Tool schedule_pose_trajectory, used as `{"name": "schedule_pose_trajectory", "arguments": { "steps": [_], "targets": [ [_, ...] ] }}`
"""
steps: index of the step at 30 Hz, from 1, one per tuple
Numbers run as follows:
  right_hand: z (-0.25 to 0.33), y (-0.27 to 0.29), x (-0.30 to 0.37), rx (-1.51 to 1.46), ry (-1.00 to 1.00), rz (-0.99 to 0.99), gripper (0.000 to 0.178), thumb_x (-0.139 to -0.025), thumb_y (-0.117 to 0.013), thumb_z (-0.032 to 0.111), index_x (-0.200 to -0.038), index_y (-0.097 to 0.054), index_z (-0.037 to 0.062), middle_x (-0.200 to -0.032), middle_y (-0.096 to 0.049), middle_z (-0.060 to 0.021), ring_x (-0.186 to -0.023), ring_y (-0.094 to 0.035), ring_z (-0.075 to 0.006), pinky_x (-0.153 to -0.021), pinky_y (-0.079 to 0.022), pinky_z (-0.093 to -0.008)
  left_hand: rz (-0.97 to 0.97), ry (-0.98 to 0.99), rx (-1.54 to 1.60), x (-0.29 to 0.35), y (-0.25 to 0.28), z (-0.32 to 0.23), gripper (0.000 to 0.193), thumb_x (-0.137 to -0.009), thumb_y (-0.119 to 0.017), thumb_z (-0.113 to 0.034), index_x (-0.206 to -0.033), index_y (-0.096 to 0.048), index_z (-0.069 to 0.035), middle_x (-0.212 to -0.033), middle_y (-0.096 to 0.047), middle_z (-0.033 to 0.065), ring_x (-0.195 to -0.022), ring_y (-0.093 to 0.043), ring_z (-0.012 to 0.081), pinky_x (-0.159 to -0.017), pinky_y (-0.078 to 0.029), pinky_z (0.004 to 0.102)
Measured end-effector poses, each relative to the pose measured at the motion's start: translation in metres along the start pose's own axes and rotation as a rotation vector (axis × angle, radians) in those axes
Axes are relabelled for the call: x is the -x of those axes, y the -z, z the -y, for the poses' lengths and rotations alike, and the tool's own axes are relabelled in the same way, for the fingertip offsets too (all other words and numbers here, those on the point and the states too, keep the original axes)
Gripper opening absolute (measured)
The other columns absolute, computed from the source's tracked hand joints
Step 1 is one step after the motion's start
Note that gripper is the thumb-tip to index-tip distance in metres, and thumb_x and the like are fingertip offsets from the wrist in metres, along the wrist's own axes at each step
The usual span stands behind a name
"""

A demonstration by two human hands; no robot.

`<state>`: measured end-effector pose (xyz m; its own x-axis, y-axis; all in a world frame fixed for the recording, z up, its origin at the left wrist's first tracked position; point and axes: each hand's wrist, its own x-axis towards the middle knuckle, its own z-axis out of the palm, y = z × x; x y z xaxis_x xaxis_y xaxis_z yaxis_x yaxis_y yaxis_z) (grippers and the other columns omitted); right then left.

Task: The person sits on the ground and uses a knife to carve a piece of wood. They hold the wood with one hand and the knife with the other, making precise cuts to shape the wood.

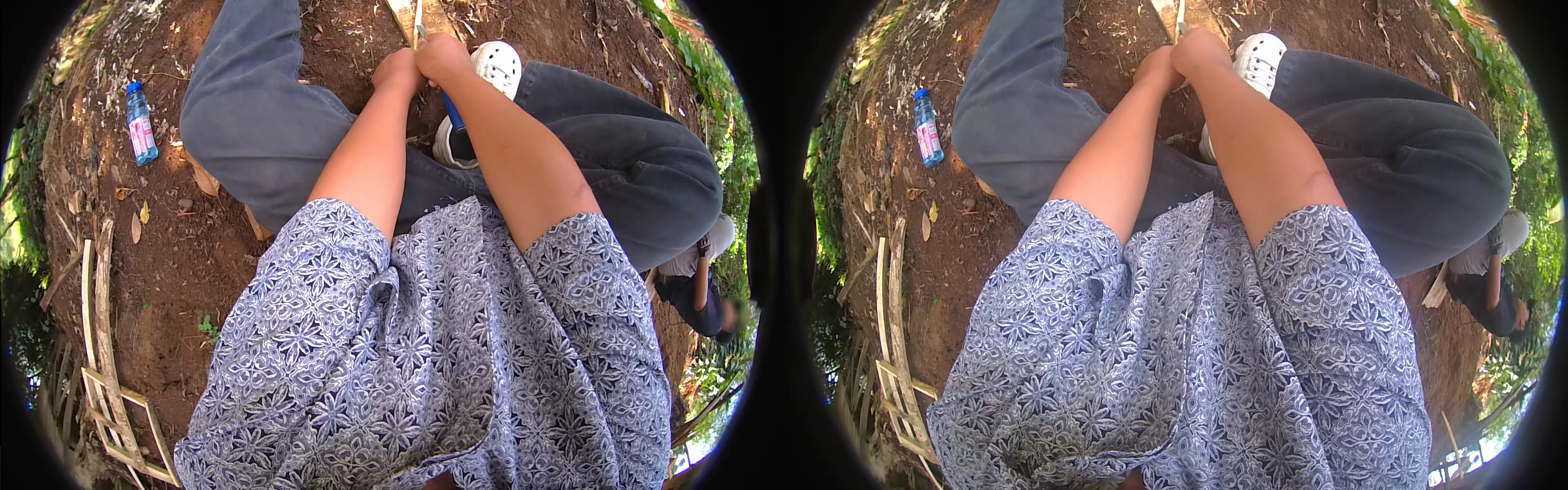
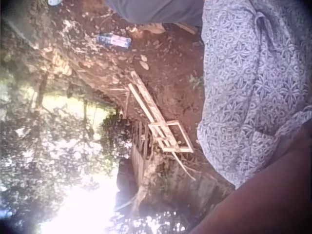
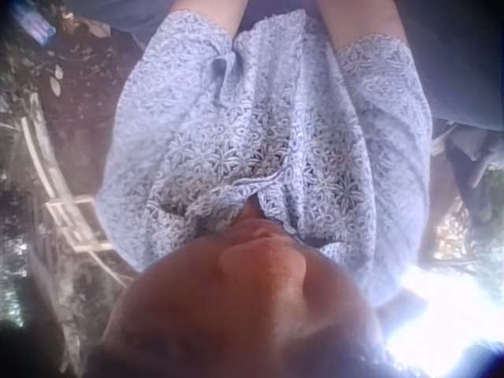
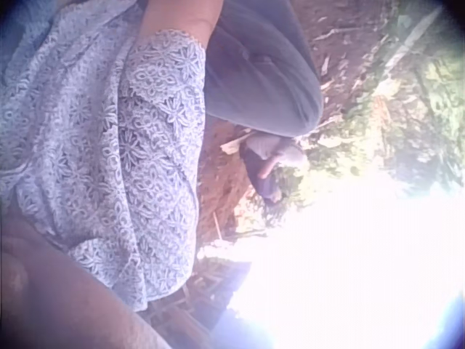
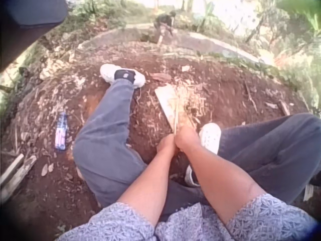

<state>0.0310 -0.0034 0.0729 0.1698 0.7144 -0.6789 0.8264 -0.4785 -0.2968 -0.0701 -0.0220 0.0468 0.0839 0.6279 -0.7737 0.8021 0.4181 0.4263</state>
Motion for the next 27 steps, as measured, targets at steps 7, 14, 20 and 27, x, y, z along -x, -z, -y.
{"name": "schedule_pose_trajectory", "arguments": {
  "steps": [7,14,20,27],
  "targets": [
    [-0.024,0.033,-0.067,0.010,-0.001,-0.251,0.039,-0.102,-0.047,0.033,-0.117,-0.070,0.0052,-0.092,-0.073,-0.0181,-0.080,-0.071,-0.0270,-0.082,-0.057,-0.0409,0.046,0.068,-0.039,0.027,-0.015,-0.022,0.055,-0.106,-0.036,-0.043,-0.125,-0.069,-0.003,-0.129,-0.067,0.0213,-0.122,-0.063,0.0382,-0.105,-0.048,0.0476],
    [-0.036,0.065,-0.032,-0.054,0.127,-0.020,0.039,-0.102,-0.050,0.036,-0.123,-0.069,0.0094,-0.068,-0.067,-0.0106,-0.050,-0.066,-0.0194,-0.058,-0.057,-0.0359,0.016,0.109,-0.007,0.017,0.007,-0.013,0.055,-0.103,-0.041,-0.048,-0.125,-0.071,-0.008,-0.133,-0.066,0.0178,-0.124,-0.062,0.0361,-0.101,-0.050,0.0494],
    [-0.018,0.036,0.012,-0.015,0.087,0.192,0.044,-0.101,-0.048,0.036,-0.102,-0.072,-0.0004,-0.063,-0.068,-0.0136,-0.051,-0.067,-0.0235,-0.058,-0.058,-0.0382,0.055,0.092,-0.029,0.010,0.006,-0.012,0.069,-0.100,-0.037,-0.060,-0.128,-0.069,-0.006,-0.130,-0.067,0.0188,-0.123,-0.063,0.0357,-0.101,-0.049,0.0483],
    [-0.003,0.036,0.017,0.072,0.013,0.199,0.040,-0.098,-0.051,0.029,-0.090,-0.073,-0.0039,-0.062,-0.068,-0.0143,-0.053,-0.068,-0.0254,-0.058,-0.058,-0.0386,0.058,0.084,-0.096,0.010,0.005,-0.011,0.053,-0.098,-0.050,-0.047,-0.128,-0.069,-0.009,-0.134,-0.066,0.0170,-0.126,-0.062,0.0349,-0.101,-0.050,0.0476]
  ]
}}
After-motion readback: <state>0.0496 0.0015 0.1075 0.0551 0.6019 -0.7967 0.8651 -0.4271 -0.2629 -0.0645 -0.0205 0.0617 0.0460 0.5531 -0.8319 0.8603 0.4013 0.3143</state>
